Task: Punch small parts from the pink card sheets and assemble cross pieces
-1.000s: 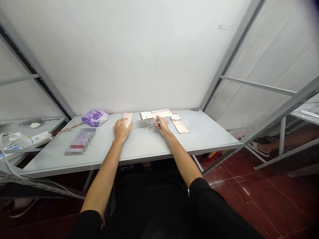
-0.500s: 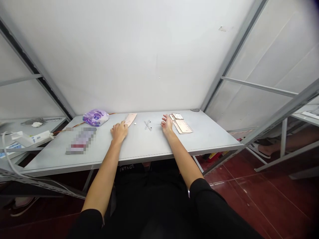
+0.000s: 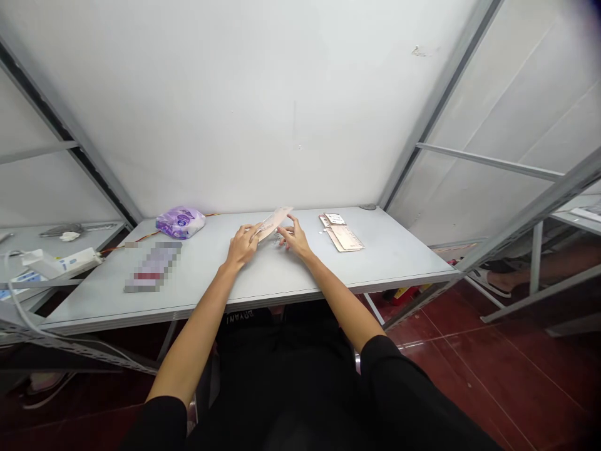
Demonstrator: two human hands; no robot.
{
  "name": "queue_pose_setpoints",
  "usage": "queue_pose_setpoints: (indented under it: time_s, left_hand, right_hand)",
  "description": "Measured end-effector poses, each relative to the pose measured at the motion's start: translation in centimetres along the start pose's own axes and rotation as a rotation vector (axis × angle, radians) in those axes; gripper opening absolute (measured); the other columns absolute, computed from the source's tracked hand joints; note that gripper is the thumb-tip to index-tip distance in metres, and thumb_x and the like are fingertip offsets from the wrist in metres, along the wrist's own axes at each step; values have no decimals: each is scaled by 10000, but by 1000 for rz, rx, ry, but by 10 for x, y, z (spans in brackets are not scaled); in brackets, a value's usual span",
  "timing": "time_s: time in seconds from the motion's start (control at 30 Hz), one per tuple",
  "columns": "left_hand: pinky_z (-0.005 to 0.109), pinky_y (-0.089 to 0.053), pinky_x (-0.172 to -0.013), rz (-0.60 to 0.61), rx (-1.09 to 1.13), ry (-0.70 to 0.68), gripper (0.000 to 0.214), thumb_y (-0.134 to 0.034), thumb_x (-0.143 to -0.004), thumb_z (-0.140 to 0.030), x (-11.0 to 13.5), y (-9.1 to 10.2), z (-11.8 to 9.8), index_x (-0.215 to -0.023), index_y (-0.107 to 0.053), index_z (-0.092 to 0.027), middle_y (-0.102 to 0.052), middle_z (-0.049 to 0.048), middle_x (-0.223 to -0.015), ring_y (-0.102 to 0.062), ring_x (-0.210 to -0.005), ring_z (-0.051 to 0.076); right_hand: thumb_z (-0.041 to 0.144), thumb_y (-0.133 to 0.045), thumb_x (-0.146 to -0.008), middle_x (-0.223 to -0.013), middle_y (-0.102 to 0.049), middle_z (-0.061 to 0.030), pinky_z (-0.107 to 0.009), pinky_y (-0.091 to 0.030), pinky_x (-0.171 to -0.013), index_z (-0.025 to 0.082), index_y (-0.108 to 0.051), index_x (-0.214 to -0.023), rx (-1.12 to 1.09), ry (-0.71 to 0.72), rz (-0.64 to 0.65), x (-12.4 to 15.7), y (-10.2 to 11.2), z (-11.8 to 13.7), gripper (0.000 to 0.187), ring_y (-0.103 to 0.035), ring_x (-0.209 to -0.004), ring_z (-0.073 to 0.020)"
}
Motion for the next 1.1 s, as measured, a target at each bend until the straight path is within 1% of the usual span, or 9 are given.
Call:
queue_pose_setpoints:
  time_s: [0.07, 0.13, 0.2, 0.37, 0.47, 0.63, 0.8, 1.0, 1.1]
  left_hand:
    - [482, -442, -1122, 24, 12, -63, 494, -500, -956, -330, 1, -4, -6, -1430, -627, -273, -560, 109, -1366, -563, -1252, 289]
    - [462, -432, -1141, 44, 32, -119, 517, -580, -917, -359, 1, -7, -11, -1422, -630, -266, -542, 108, -1367, -544, -1273, 283]
    - [450, -444, -1138, 62, 59, -162, 536, -634, -883, -394, 2, -9, -15, -1403, -640, -263, -528, 105, -1371, -545, -1272, 278]
    - [450, -489, -1097, 22, 100, -159, 472, -651, -879, -473, 3, -5, -15, -1296, -694, -256, -534, 97, -1350, -589, -1209, 271]
    - [450, -489, -1096, 9, 113, -181, 464, -678, -861, -482, 4, -4, -20, -1258, -705, -243, -542, 99, -1339, -595, -1198, 272]
    - [439, -471, -1117, -50, 95, -196, 392, -651, -880, -451, 4, 3, -26, -1201, -710, -233, -562, 102, -1312, -589, -1228, 273]
    - [415, -466, -1116, -52, 136, -182, 371, -599, -912, -448, 4, 7, -26, -1193, -706, -231, -574, 116, -1301, -579, -1249, 264]
    - [420, -477, -1102, -50, 156, -134, 376, -537, -938, -454, 4, 8, -27, -1187, -691, -219, -592, 111, -1283, -589, -1221, 254]
    - [412, -461, -1119, -42, 137, -167, 352, -577, -920, -440, 4, 8, -30, -1173, -693, -224, -601, 109, -1273, -583, -1237, 249]
  right_hand:
    - [388, -714, -855, -1042, -735, -33, -196, -472, -407, 289, -432, -1413, -42, -50, -32, -3, 3, -5, 633, -685, -583, -134]
    - [275, -683, -834, -1016, -723, -21, -196, -465, -397, 277, -423, -1386, -101, -117, -55, -7, 5, -12, 610, -691, -577, -140]
    - [220, -641, -818, -964, -708, -6, -195, -465, -394, 259, -419, -1355, -153, -168, -72, -9, 6, -17, 582, -688, -567, -140]
    - [335, -681, -832, -957, -701, -15, -195, -444, -373, 258, -466, -1251, -243, -210, -66, -9, 7, -17, 477, -665, -543, -128]
    - [398, -781, -782, -946, -716, -25, -206, -453, -378, 242, -489, -1218, -233, -187, -78, -8, 8, -16, 547, -647, -542, -129]
    - [380, -865, -717, -853, -713, 0, -204, -473, -405, 235, -496, -1259, -266, -143, -95, -9, 10, -15, 672, -661, -578, -142]
    - [393, -860, -739, -849, -716, -6, -209, -476, -425, 238, -506, -1281, -299, -145, -65, -11, 10, -15, 666, -667, -588, -145]
    - [335, -887, -685, -848, -716, 8, -195, -473, -428, 252, -528, -1234, -309, -154, 1, -10, 7, -16, 661, -664, -596, -138]
    - [254, -849, -695, -820, -718, 12, -191, -468, -416, 246, -523, -1212, -283, -194, -45, -10, 10, -19, 611, -652, -564, -135]
Point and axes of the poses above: each hand's wrist, its own x-axis away from the middle knuckle, its own y-axis out of the back of the hand, z = x × y, the point moved 8 cm from there along -x, towards the middle knuckle
